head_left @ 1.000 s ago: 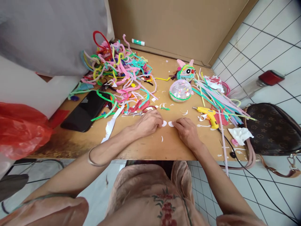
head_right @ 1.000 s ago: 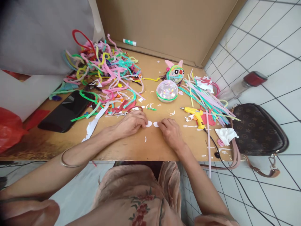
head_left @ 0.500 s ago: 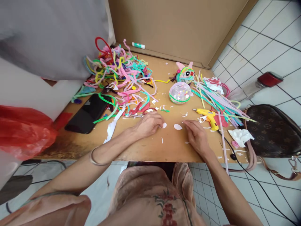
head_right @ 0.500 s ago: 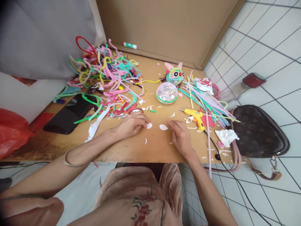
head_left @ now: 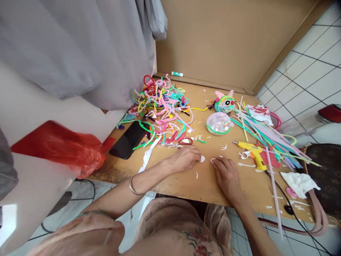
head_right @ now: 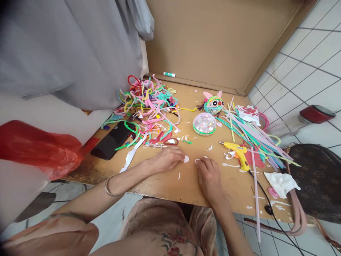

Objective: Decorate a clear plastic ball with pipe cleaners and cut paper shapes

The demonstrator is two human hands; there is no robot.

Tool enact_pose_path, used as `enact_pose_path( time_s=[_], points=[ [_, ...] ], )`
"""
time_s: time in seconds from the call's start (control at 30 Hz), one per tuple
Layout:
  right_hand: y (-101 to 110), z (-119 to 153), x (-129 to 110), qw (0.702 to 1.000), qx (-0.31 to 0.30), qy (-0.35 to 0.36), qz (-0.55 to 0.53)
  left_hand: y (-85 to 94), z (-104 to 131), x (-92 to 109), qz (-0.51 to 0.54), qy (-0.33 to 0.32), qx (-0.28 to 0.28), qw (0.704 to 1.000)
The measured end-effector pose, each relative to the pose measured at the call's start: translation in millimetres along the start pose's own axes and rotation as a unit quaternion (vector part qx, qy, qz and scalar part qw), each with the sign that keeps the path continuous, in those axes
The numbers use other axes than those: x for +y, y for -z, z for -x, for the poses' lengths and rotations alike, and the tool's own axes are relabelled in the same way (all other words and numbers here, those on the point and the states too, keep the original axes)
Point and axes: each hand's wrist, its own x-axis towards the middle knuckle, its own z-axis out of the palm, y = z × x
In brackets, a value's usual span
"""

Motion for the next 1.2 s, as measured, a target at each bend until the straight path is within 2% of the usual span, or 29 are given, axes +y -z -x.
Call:
enact_pose_path(
  time_s=[0.17, 0.37, 0.57, 0.77, 1.03, 1.2],
  points=[
    [2.0, -2.1, 0.7, 1.0, 0.021, 0.003, 0.011, -0.4, -1.7, 1.1, -0.007, 0.003, -0.018, 1.0],
    [2.5, -3.4, 0.3, 0.999, 0.033, 0.014, 0.033, 2.0, -5.0, -5.3, -0.008, 0.026, 0.048, 0.998],
    [-0.2, -0.6, 1.9, 0.999, 0.028, 0.003, 0.024, 6.1, -4.7, -10.3, 0.005, 0.054, 0.073, 0.996],
    [-1.3, -1.1, 0.4, 0.999, 0.025, -0.012, 0.03, 3.6, -4.7, -14.5, 0.001, 0.062, 0.059, 0.996],
    [-0.7, -4.0, -0.4, 0.999, -0.001, -0.029, 0.027, 6.8, -7.2, -4.5, 0.002, 0.049, 0.05, 0.998],
    [0.9, -7.0, -4.7, 0.999, 0.001, -0.03, 0.041, 7.9, -3.2, -10.7, 0.0, 0.041, 0.062, 0.997]
  ],
)
